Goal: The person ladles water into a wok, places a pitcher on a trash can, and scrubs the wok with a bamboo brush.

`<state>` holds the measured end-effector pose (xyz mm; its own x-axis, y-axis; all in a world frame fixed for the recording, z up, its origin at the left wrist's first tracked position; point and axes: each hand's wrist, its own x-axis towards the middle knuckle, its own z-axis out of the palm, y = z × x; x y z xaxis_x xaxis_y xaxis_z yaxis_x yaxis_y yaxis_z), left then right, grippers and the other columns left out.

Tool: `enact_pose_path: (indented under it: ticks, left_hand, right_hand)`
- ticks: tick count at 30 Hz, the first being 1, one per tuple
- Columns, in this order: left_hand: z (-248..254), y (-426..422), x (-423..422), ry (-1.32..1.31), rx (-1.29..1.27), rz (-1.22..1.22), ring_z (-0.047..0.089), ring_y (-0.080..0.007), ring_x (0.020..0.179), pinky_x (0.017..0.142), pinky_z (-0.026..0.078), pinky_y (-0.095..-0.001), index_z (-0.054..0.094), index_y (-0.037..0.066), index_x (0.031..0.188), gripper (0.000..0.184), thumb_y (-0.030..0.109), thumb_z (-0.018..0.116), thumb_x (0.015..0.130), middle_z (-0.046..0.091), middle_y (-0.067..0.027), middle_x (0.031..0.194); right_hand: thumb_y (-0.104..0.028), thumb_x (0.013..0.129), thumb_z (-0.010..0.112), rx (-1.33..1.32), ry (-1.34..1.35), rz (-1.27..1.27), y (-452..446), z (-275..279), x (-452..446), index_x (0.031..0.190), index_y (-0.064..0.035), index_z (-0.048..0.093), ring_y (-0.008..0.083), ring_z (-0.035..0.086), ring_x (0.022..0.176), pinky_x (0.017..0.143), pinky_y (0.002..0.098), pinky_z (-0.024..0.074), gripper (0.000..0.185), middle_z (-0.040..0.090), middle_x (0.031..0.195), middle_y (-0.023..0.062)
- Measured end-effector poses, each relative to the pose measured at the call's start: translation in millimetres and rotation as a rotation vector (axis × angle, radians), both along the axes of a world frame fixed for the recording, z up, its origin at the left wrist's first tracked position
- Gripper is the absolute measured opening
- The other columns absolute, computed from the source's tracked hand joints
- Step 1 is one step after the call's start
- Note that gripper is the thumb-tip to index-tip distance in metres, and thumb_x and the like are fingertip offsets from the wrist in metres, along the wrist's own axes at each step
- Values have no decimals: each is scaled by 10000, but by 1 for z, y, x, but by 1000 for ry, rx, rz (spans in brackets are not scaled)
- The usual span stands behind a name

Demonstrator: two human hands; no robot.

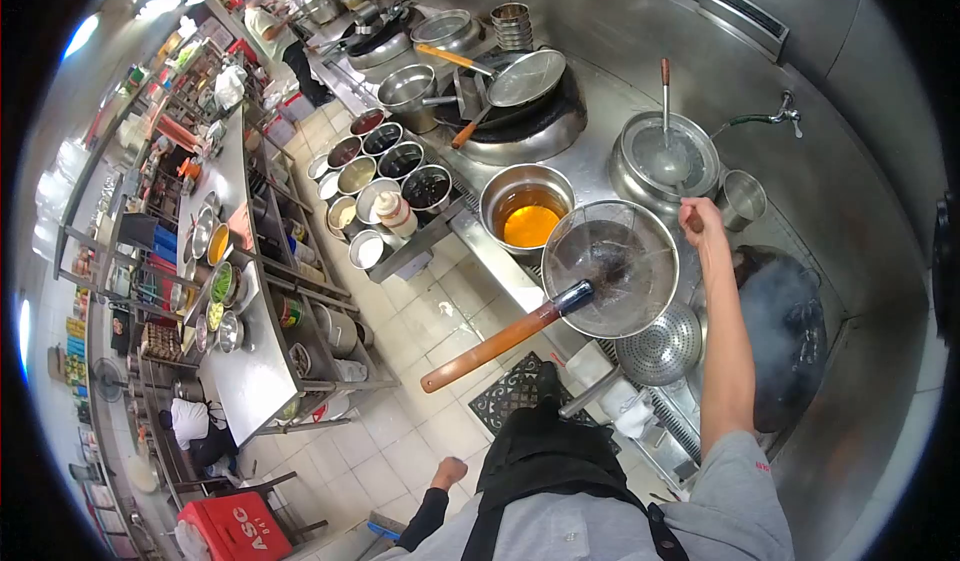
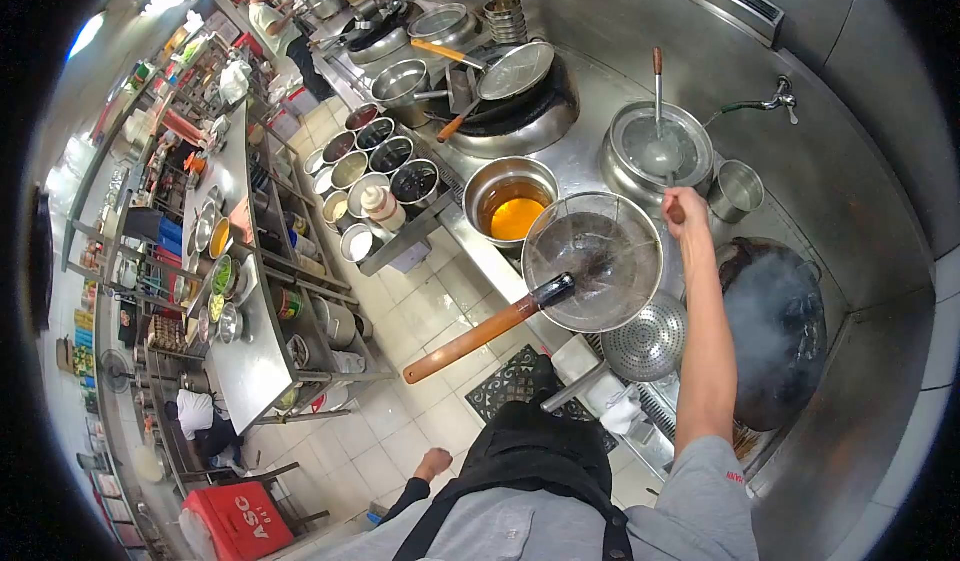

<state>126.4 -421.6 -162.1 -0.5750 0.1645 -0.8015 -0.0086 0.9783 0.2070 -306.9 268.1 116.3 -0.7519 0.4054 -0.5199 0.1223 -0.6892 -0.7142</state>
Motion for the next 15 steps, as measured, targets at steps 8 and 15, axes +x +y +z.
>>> enact_pose_path:
  ticks: [8,15]
  left_hand:
    - [-31,-28,12,-358,332,530,654,-229,643,598,544,-373,711,31,834,270,288,630,817,710,-132,831]
    - [32,83,-112,167,92,226,655,-401,911,832,523,-457,715,-5,797,410,392,611,803,676,-252,878]
  right_hand:
    - [-10,923,554,-719,395,-3,-8,-5,89,1114,165,385,93,462,494,432,184,432,309,490,708,60]
    - [-56,944,534,-581,451,10,-18,45,211,1149,155,456,66,435,494,400,185,396,304,508,748,63]
